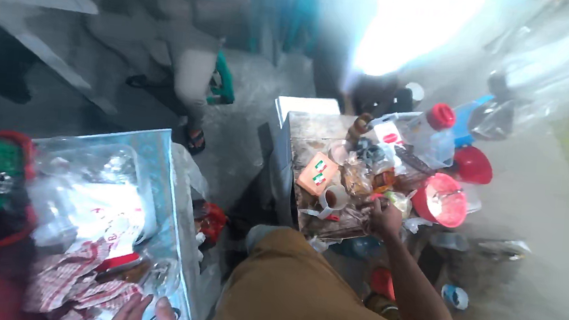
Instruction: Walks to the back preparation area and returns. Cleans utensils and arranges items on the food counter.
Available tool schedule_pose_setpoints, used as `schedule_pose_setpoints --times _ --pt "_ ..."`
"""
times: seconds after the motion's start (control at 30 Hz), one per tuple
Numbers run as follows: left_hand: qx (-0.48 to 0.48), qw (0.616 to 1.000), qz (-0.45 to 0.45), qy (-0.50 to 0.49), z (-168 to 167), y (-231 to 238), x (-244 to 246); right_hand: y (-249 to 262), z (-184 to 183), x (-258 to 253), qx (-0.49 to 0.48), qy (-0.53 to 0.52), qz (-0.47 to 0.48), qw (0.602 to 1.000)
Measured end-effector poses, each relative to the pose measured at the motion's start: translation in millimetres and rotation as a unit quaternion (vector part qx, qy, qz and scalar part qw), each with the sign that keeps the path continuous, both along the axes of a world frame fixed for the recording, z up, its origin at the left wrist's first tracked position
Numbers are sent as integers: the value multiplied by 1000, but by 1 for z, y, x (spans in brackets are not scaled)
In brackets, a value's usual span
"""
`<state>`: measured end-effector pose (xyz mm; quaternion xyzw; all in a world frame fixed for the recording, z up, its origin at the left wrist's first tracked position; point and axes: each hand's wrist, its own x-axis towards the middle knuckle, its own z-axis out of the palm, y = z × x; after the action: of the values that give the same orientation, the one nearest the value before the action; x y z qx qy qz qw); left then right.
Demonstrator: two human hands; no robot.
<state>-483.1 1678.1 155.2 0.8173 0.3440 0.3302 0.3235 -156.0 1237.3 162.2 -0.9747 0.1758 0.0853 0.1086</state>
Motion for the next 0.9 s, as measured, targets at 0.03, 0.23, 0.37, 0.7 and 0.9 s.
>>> schedule_pose_setpoints --times 0.03,0.23,0.37,0.7,0.9 --pt "1 999 -31 -7 -1 2 8 -7 3 -2 6 -13 13 1000" --pt "-86 969 -228 -52 21 13 64 -13 33 -26 26 -142 71 987" --pt "-260 891 -367 -57 49 -6 111 23 58 -48 44 -270 199 941" --pt "-541 752 -356 124 92 -52 191 219 58 -81 219 -406 596 658" --pt "-533 819 -208 52 97 -14 181 269 49 -74 283 -317 645 635"
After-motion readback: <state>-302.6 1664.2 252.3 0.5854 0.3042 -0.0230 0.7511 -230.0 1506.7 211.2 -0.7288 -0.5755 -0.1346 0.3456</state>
